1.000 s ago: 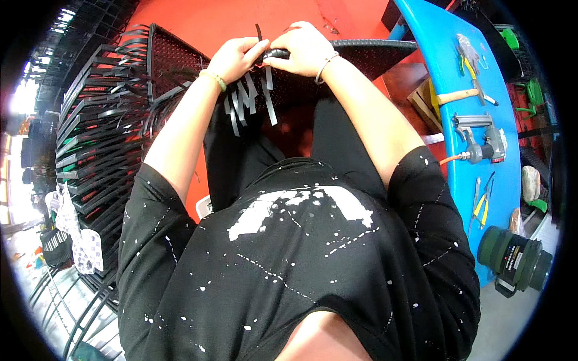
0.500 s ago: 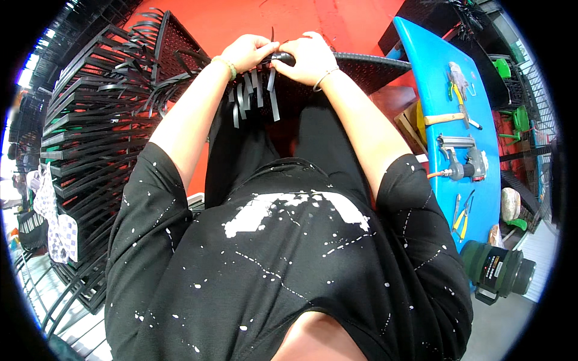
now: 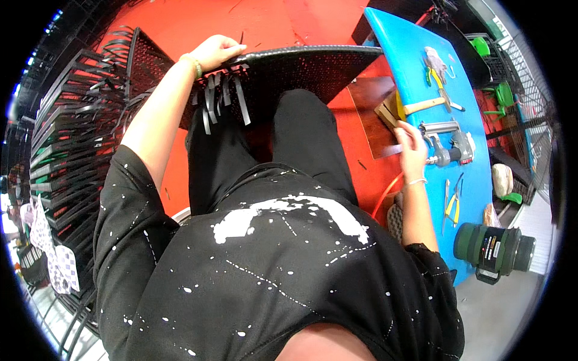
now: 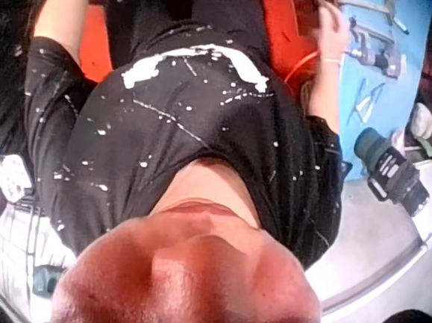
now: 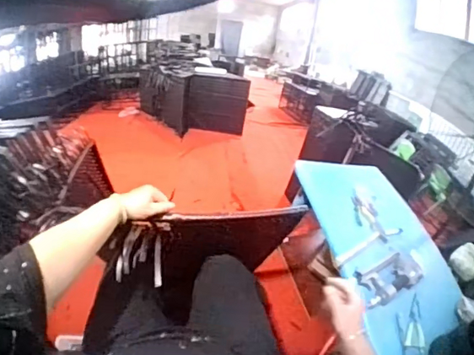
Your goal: The person sits on the floor and assembles a black chair frame by weaving black plastic strips through the metal grid. They use a pneumatic nail gun to secure the strips and pliers to trim excess material. The task involves repetitive weaving and fastening actions on a single chair unit.
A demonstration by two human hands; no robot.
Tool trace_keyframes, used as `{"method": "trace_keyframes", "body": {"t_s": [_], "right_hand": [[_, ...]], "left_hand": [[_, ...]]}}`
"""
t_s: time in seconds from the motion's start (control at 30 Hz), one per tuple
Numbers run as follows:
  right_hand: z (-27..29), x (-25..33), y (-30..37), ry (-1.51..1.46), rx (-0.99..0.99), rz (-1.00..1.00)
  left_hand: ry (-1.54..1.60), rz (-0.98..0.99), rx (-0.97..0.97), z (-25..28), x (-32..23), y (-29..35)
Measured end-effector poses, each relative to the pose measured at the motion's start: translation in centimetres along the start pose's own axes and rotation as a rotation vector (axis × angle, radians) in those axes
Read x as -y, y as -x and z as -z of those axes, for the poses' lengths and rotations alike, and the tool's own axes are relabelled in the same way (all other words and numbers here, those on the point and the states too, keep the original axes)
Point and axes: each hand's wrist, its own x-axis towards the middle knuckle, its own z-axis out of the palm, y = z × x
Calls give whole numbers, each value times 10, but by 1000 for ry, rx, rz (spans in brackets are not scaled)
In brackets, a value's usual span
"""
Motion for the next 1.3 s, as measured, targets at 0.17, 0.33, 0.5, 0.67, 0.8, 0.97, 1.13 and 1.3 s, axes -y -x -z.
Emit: {"method": "trace_keyframes", "body": {"t_s": [0.17, 0.33, 0.5, 0.67, 0.8, 0.97, 1.13, 1.3], "right_hand": [[107, -53, -2, -36, -390, -271], [151, -72, -3, -173, -619, -597], [201, -111, -18, -369, -660, -892], [235, -146, -41, -489, -515, -1044], [280, -173, -75, -256, -469, -1101], [256, -180, -89, -363, -558, -1021], [219, -122, -88, -435, -364, -945], [241, -129, -95, -700, -317, -715]], "left_hand": [[-127, -53, 55, 11, 6, -13], [103, -12, 3, 6, 16, -4], [-130, -138, -57, -5, 8, 5], [-114, -136, -111, -20, -10, 15], [-200, -129, -140, -23, -5, 11], [-122, -85, -100, -23, -14, 24], [-157, -98, -145, -19, -13, 30], [-187, -131, -162, -19, -18, 21]]}}
